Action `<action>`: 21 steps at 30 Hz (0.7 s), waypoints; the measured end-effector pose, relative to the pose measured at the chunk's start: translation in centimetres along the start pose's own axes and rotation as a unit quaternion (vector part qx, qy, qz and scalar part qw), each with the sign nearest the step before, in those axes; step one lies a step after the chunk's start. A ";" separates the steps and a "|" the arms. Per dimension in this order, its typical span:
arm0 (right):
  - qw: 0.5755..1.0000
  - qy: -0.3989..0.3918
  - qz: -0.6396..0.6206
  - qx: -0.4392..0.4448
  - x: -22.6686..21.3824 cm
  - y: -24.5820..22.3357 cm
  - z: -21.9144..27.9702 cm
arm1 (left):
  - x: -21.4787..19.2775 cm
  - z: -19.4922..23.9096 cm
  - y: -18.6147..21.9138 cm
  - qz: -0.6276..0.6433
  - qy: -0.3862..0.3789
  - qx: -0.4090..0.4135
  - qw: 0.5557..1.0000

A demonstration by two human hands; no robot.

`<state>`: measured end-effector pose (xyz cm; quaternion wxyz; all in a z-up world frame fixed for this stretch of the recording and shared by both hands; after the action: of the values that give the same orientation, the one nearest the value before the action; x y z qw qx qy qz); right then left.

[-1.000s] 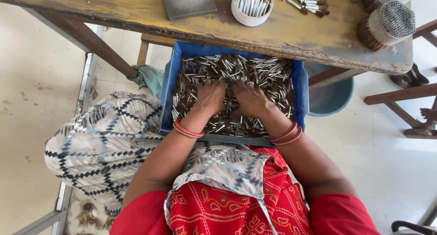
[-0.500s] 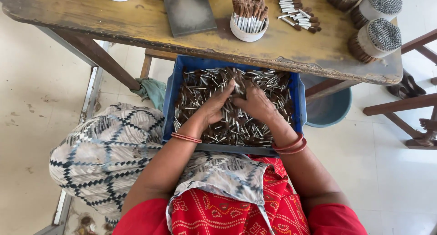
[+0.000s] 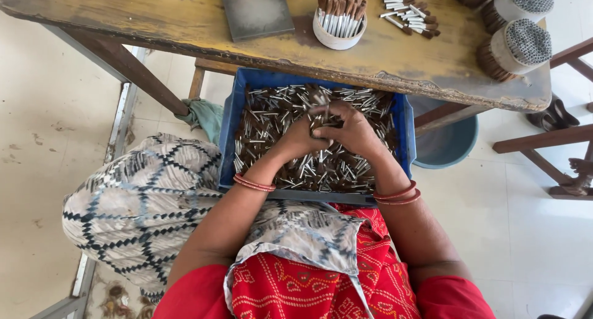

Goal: The person assembles round brushes at a workbench. They press brown bristle tufts into a perforated round brush base, dip the filled base into a container of powder, and sort through a tray of metal ferrule pins, placing finished brush heads into a bowl on the table.

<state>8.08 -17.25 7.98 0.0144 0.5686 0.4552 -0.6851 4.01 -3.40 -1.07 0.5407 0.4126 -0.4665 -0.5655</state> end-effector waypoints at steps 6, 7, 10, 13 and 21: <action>0.988 0.122 0.019 0.090 -0.9 -0.9 -0.2 | -0.4 -1.8 -4.2 0.217 -0.007 -0.088 0.972; 0.988 0.124 0.019 0.090 -0.7 -0.9 -0.2 | -0.5 -1.5 -3.4 0.216 -0.007 -0.087 0.973; 0.986 0.152 0.038 0.057 -0.2 -1.2 -0.1 | -0.6 -0.9 -1.9 0.432 -0.008 -0.115 0.895; 0.986 0.142 0.055 -0.073 0.3 -2.7 0.1 | -0.9 -1.6 -1.9 0.543 0.003 -0.084 0.835; 0.996 0.078 0.025 -0.035 -1.0 -3.2 -1.0 | -1.8 -0.1 1.2 -0.058 0.064 0.069 0.994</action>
<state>7.47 -15.29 10.78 0.0162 0.6309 0.4641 -0.6216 4.51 -1.60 0.05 0.5060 0.5103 -0.4440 -0.5352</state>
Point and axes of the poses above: each hand's wrist, its own z-axis away from the middle knuckle, its own x-axis out of the palm, y = z × x, the point moved 5 cm from there along -z, towards the middle knuckle, and after that the axes turned 14 degrees about z, right-handed, at the moved point
